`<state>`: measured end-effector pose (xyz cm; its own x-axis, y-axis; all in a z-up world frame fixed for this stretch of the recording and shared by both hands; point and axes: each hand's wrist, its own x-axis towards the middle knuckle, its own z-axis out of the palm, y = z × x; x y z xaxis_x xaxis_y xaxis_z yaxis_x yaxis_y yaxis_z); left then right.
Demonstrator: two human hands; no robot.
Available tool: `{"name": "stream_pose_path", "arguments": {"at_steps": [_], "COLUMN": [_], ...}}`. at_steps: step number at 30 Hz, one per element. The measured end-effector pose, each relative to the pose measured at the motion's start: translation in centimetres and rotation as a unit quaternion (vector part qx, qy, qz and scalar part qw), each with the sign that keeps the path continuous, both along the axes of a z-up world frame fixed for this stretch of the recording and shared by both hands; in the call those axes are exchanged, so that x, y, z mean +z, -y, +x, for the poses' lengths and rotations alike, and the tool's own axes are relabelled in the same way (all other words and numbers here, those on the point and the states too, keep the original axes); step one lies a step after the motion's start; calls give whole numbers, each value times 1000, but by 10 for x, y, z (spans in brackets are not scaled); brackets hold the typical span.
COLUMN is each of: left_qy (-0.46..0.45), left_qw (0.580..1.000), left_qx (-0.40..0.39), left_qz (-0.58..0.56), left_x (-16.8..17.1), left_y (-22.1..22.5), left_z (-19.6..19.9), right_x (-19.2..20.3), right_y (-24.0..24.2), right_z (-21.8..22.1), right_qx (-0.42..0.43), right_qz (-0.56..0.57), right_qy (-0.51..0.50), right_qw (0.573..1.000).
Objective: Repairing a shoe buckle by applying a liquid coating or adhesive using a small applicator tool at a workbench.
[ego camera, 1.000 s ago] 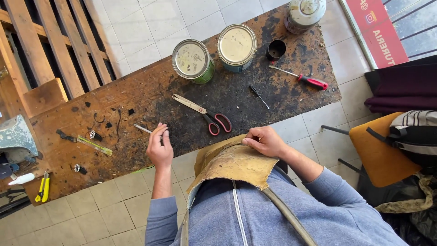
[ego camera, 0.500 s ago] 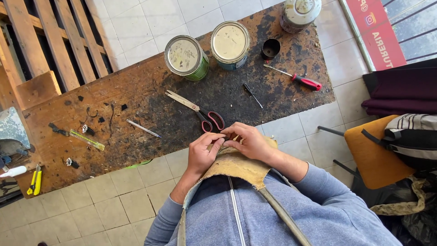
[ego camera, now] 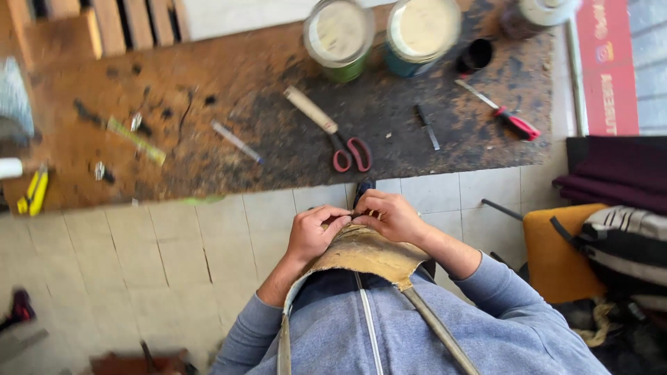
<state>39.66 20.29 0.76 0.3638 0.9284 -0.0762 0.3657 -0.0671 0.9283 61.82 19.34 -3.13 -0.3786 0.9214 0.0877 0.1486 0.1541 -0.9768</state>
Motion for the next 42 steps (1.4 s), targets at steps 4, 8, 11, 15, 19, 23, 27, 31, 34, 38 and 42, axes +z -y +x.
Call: {"name": "stream_pose_path", "arguments": {"at_steps": [4,8,11,15,19,23,27,31,34,38,42], "left_qy": [5,-9,-10,-43,-60,-68,-102,-152,-146,-210,-214], "left_qw": [998,988,977,940,899,859,846,845,852,818,804], "left_qx": [68,148,213,333,406,455,430,354,312,243,256], "left_qz": [16,41,29,-62,-152,-226,-297,-369,-394,-477,-492], "left_x": [-7,-10,-22,-44,-41,-42,-43,-52,-58,-73,-94], "left_y": [40,105,178,299,396,450,457,436,417,398,383], "left_z": [-48,-117,-177,-244,-293,-332,-370,-417,-464,-529,-593], "right_x": [3,-24,-52,-67,-56,-64,-77,-112,-138,-174,-209], "right_y": [13,40,70,108,134,142,131,117,101,78,42], "right_z": [-32,-76,-119,-191,-268,-326,-381,-431,-475,-537,-612], "right_qx": [84,139,156,161,154,126,155,192,200,217,237], "right_qz": [-27,-119,-237,-387,-459,-522,-523,-513,-501,-498,-485], "right_qy": [3,13,-6,-66,-100,-234,-241,-204,-172,-107,-4], "right_qw": [996,983,959,906,869,810,802,811,824,833,842]}}
